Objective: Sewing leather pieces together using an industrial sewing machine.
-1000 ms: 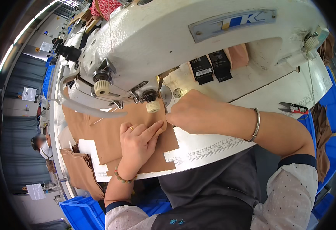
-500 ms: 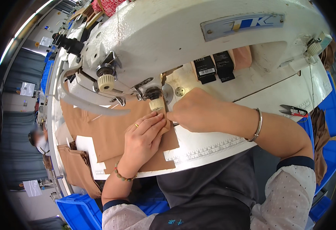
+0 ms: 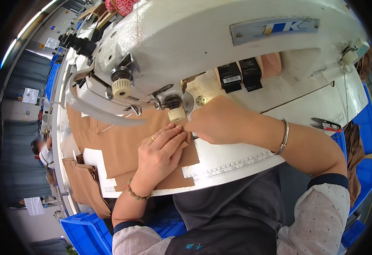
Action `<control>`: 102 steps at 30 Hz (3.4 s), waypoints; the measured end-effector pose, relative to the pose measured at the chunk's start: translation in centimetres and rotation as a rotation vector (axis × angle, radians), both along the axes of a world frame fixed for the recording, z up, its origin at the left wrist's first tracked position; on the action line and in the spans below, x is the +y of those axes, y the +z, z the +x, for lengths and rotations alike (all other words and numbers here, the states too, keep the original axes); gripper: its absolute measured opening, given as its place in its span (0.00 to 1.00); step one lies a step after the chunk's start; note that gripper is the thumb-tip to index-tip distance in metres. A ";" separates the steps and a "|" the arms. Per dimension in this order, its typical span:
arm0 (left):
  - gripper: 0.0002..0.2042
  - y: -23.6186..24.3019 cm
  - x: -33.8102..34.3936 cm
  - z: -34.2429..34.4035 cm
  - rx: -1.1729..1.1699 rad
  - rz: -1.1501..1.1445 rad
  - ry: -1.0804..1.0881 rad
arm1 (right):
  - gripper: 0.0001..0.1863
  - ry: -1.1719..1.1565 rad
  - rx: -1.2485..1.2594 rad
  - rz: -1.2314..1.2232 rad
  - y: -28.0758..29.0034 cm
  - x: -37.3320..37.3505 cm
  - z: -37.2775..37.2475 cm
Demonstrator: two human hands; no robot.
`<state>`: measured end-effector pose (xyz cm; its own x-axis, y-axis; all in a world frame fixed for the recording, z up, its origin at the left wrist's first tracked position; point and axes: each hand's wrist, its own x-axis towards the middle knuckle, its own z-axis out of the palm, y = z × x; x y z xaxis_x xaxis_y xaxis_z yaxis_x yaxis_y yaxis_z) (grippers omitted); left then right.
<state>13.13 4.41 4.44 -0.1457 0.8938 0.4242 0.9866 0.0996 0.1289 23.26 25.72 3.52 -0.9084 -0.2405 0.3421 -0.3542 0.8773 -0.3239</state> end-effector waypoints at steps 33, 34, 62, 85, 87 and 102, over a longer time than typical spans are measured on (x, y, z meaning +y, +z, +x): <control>0.12 0.8 0.6 -2.3 0.008 -0.033 0.039 | 0.08 -0.133 0.155 0.090 -0.5 0.2 -0.8; 0.13 1.0 0.2 -1.9 -0.024 -0.101 0.072 | 0.06 -0.082 0.125 0.068 -0.4 0.3 -0.7; 0.19 -0.6 -0.1 -3.9 -0.115 0.003 -0.213 | 0.14 0.118 -0.027 -0.024 0.1 0.9 -0.2; 0.12 -0.8 2.3 -8.0 -0.100 0.048 -0.107 | 0.04 -0.087 0.160 0.096 -0.8 0.0 -1.2; 0.12 -0.8 2.2 -7.7 -0.097 0.065 -0.116 | 0.04 -0.089 0.131 0.123 -0.9 -0.3 -1.0; 0.17 2.6 -5.6 -3.3 0.087 -0.420 0.721 | 0.20 0.204 0.216 0.080 -1.1 -3.2 -0.5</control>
<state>9.85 -1.22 7.06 -0.7242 0.6802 0.1133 0.6673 0.7327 -0.1337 22.73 22.47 2.42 -0.7465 -0.4445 0.4951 -0.5791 0.8004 -0.1547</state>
